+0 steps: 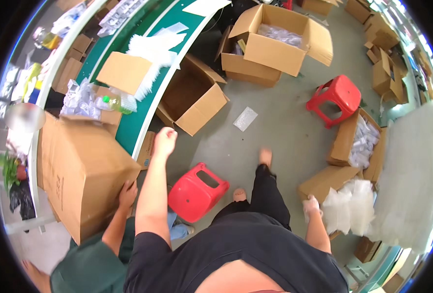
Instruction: The person gathers plastic scrap from the floor and puts it into a bin, then helps another worker carry and place a box of packaged items onto a workbench before rearranging cardboard boxes.
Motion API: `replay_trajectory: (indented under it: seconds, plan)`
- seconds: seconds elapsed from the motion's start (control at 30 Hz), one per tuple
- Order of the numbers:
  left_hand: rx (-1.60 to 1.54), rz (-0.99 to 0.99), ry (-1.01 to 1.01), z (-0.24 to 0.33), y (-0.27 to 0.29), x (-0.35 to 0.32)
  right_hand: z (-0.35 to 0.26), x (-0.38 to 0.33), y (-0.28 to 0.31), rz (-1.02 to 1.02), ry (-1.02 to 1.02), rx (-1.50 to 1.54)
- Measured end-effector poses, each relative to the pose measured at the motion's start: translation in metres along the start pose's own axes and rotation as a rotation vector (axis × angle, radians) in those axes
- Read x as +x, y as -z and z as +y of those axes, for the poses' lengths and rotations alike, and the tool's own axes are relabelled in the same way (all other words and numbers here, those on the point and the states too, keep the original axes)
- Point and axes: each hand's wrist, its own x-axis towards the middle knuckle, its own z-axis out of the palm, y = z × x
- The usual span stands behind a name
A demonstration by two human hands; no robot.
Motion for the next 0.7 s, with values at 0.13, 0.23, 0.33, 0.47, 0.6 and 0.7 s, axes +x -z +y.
replay_trajectory:
  seconds: [0.13, 0.23, 0.33, 0.47, 0.6, 0.7]
  plan:
    - [0.310, 0.133, 0.056, -0.001, -0.017, 0.112, -0.146, 0.155, 0.017, -0.158, 0.213, -0.791]
    - [0.582, 0.146, 0.095, -0.037, -0.043, 0.183, -0.221, 0.294, -0.029, -0.044, 0.032, -0.399]
    - [0.907, 0.123, 0.189, -0.087, -0.050, 0.212, -0.342, 0.377, -0.111, -0.083, 0.221, -0.321]
    - [1.059, 0.156, 0.227, -0.089, -0.079, 0.231, -0.422, 0.484, -0.200, -0.148, 0.261, -0.243]
    - [1.168, 0.142, 0.371, -0.082, -0.089, 0.243, -0.450, 0.576, -0.313, -0.210, 0.283, -0.156]
    - [1.208, 0.215, 0.426, -0.096, -0.102, 0.249, -0.455, 0.630, -0.397, -0.190, 0.331, -0.070]
